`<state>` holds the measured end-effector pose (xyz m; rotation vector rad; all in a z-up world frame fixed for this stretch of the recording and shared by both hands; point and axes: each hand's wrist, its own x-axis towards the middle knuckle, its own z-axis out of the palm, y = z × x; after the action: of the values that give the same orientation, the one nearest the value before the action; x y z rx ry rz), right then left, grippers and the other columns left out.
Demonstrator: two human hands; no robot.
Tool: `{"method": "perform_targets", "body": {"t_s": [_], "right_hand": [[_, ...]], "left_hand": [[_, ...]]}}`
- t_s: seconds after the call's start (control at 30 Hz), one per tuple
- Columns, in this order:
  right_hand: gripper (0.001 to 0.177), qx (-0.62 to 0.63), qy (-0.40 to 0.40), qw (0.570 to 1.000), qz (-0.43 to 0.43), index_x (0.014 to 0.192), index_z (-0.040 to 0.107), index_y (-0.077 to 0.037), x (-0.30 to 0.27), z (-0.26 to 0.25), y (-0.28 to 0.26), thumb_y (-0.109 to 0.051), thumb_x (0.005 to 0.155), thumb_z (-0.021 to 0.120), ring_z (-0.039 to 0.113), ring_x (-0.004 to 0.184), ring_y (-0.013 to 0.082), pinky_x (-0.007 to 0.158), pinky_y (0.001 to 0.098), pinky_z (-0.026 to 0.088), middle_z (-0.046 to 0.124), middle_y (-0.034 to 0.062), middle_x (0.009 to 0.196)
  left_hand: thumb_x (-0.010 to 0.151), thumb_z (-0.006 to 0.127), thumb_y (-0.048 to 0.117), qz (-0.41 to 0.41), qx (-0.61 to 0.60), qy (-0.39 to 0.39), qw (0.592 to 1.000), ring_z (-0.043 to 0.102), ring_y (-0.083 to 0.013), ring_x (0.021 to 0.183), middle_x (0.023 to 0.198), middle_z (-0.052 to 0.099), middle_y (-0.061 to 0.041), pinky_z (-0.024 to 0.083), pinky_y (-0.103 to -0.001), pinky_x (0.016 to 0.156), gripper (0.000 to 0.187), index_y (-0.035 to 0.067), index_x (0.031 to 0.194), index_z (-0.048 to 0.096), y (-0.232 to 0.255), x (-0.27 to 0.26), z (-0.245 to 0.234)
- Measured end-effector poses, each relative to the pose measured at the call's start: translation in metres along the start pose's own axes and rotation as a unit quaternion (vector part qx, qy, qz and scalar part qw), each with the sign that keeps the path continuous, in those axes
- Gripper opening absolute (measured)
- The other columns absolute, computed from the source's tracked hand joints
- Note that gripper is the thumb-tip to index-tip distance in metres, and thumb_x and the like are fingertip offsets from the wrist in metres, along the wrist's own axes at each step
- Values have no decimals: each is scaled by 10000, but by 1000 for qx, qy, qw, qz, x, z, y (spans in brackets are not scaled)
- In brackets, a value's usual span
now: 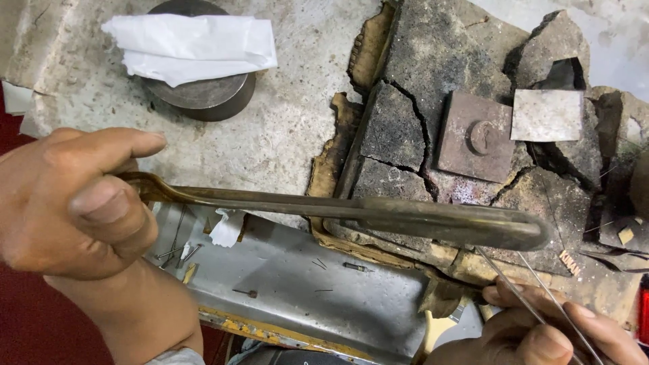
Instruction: Soldering a small metal ring using a blowtorch and tweezers on a soldering block
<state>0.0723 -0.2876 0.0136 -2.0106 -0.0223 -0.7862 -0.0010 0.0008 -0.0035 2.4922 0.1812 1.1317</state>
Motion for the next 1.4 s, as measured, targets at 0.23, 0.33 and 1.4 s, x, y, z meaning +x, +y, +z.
{"method": "perform_targets", "body": {"t_s": [0.23, 0.33, 1.4], "right_hand": [[547, 30, -47, 998, -12, 1314, 328, -3, 0, -8, 6, -516, 1182, 464, 607, 750, 309, 597, 234, 295, 553, 297, 912], [605, -3, -12, 1000, 14, 1304, 354, -16, -2, 1, -8, -588, 1152, 480, 575, 733, 254, 600, 233, 319, 445, 176, 962], [507, 0, -66, 997, -33, 1325, 330, 44, 2, -16, 13, -439, 1211, 430, 631, 777, 334, 570, 258, 291, 558, 333, 924]], "left_hand": [[1212, 284, 197, 23, -6, -14, 1000, 545, -359, 639, 913, 749, -305, 409, -469, 624, 685, -252, 1003, 757, -6, -1, -4], [1219, 286, 194, 13, 1, -19, 1000, 572, -374, 672, 906, 738, -306, 425, -469, 646, 702, -261, 1026, 784, -7, -2, -5], [1205, 276, 223, 16, 16, 1, 1000, 568, -356, 623, 753, 661, -238, 373, -465, 594, 708, -191, 961, 796, 0, 5, 0]]}}
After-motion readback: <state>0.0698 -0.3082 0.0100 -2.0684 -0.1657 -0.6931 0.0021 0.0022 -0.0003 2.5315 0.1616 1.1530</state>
